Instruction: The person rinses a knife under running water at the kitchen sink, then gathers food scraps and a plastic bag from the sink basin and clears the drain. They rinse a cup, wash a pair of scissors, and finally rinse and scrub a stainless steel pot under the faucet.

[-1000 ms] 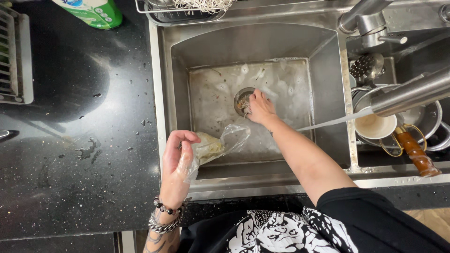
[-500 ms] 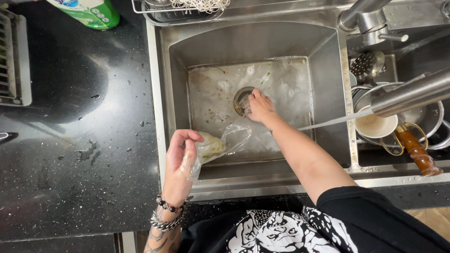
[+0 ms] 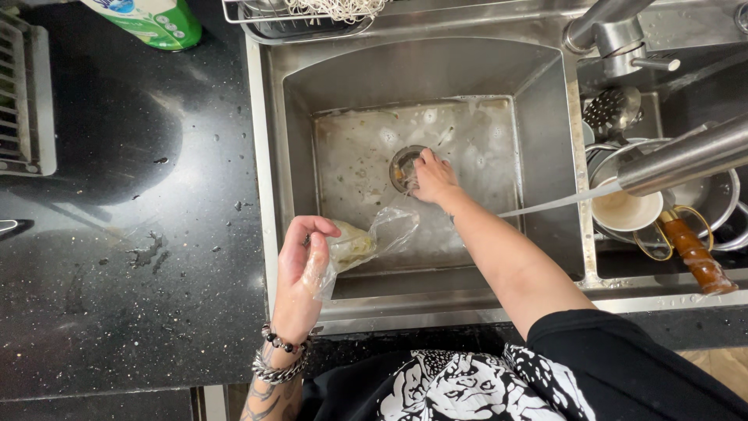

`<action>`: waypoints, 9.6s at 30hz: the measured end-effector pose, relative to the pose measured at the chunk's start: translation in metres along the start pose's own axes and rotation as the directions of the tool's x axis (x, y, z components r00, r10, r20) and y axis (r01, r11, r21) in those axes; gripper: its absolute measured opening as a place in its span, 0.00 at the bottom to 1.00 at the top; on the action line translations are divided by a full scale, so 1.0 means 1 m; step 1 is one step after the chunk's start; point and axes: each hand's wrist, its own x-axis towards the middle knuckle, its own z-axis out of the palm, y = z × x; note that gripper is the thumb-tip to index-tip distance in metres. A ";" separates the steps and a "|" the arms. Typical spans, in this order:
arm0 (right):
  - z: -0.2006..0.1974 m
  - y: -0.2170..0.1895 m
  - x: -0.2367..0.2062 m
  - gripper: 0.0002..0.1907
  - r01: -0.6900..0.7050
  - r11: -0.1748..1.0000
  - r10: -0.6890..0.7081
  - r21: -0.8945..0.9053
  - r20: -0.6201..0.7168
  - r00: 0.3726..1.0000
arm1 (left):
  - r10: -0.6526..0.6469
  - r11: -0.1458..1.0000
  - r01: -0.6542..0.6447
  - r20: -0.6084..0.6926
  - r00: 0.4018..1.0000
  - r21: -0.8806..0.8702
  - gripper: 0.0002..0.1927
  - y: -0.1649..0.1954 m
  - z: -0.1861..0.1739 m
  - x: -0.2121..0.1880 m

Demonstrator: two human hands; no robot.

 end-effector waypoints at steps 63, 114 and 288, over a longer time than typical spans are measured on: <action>0.010 -0.014 -0.001 0.12 -0.041 0.917 0.188 0.397 -0.341 0.921 | -0.140 0.989 0.140 -0.007 0.990 0.042 0.11 -0.023 0.003 0.002; 0.009 -0.011 -0.003 0.20 -0.044 0.998 0.047 0.041 -0.083 0.995 | 0.277 0.604 -0.348 0.221 0.935 0.717 0.08 -0.022 0.010 0.059; 0.009 -0.007 -0.013 0.24 -0.057 0.987 0.076 0.150 -0.120 0.990 | 0.258 0.724 -0.219 0.037 0.965 0.654 0.06 -0.036 0.003 0.025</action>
